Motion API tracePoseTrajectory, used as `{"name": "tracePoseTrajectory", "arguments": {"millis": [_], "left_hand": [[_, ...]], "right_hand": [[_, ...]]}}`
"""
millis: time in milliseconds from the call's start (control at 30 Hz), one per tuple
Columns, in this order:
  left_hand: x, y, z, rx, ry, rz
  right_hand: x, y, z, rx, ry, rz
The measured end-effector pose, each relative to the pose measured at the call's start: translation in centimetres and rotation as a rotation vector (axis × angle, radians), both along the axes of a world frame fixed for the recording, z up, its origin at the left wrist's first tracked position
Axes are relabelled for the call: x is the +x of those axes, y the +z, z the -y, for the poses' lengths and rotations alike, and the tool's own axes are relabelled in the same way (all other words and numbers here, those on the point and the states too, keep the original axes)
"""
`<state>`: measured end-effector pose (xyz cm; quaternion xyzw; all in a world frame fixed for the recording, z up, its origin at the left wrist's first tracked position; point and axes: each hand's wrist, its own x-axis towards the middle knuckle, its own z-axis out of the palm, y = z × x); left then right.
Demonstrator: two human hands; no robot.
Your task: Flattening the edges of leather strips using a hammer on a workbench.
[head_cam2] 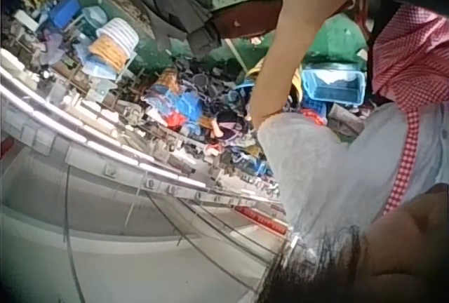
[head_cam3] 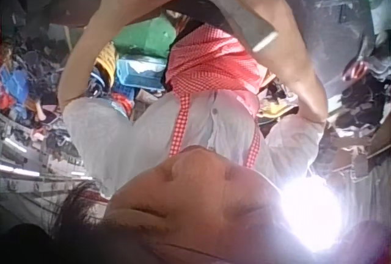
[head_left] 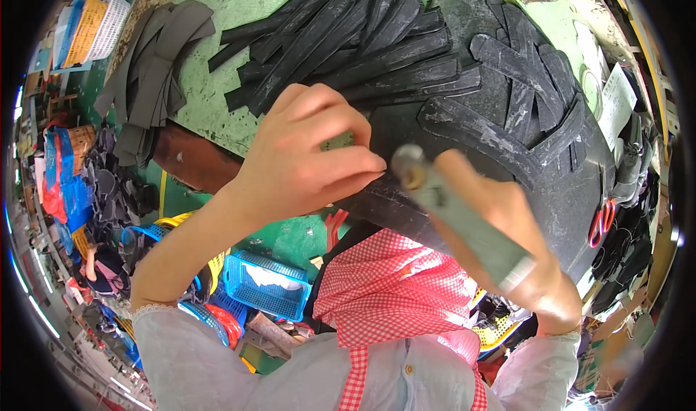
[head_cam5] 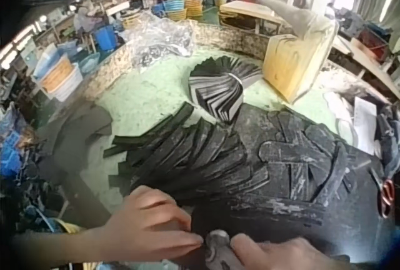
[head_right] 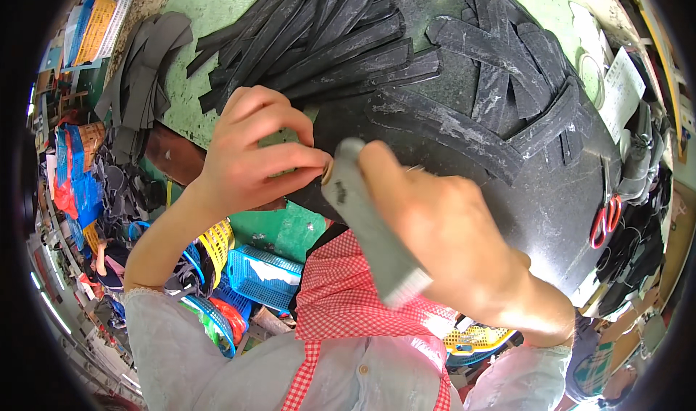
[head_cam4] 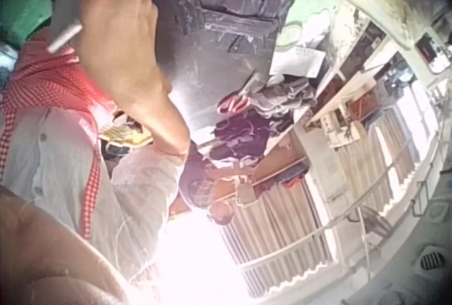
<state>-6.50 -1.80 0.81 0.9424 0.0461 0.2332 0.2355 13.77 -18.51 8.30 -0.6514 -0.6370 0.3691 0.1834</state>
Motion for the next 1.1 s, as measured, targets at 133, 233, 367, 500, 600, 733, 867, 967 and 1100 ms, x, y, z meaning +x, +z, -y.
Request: {"name": "tracePoseTrajectory", "arguments": {"millis": [133,233,367,500,600,733,867,967,1100], "left_hand": [[-0.8,-0.5,-0.2,-0.061,0.066,-0.017],[-0.9,-0.8,0.8,0.074,0.086,0.031],[-1.5,0.0,1.0,0.050,0.223,-0.026],[-2.5,-1.0,1.9,0.124,0.236,0.041],[-2.4,-0.6,3.0,0.214,0.272,0.016],[-2.6,-0.9,2.9,0.001,0.388,0.017],[-1.3,-1.4,2.7,-0.038,0.316,0.064],[1.5,-1.3,3.0,-0.024,0.202,0.108],[3.7,-1.8,4.2,-0.057,0.085,0.130]], "right_hand": [[0.1,0.1,-0.9,-0.084,-0.001,-0.053],[-0.2,-0.1,-1.0,0.067,-0.026,0.061],[-0.8,-0.4,-0.9,0.012,0.052,0.064],[-0.3,-0.3,-2.1,0.057,0.010,0.009],[-0.7,-0.2,-1.5,0.039,0.049,0.031],[-0.6,-0.6,-1.8,-0.017,0.006,-0.033],[1.0,0.2,0.1,0.079,-0.162,-0.097],[2.0,1.1,2.5,0.224,-0.202,0.066],[2.0,3.3,4.2,-0.005,-0.286,0.031]]}}
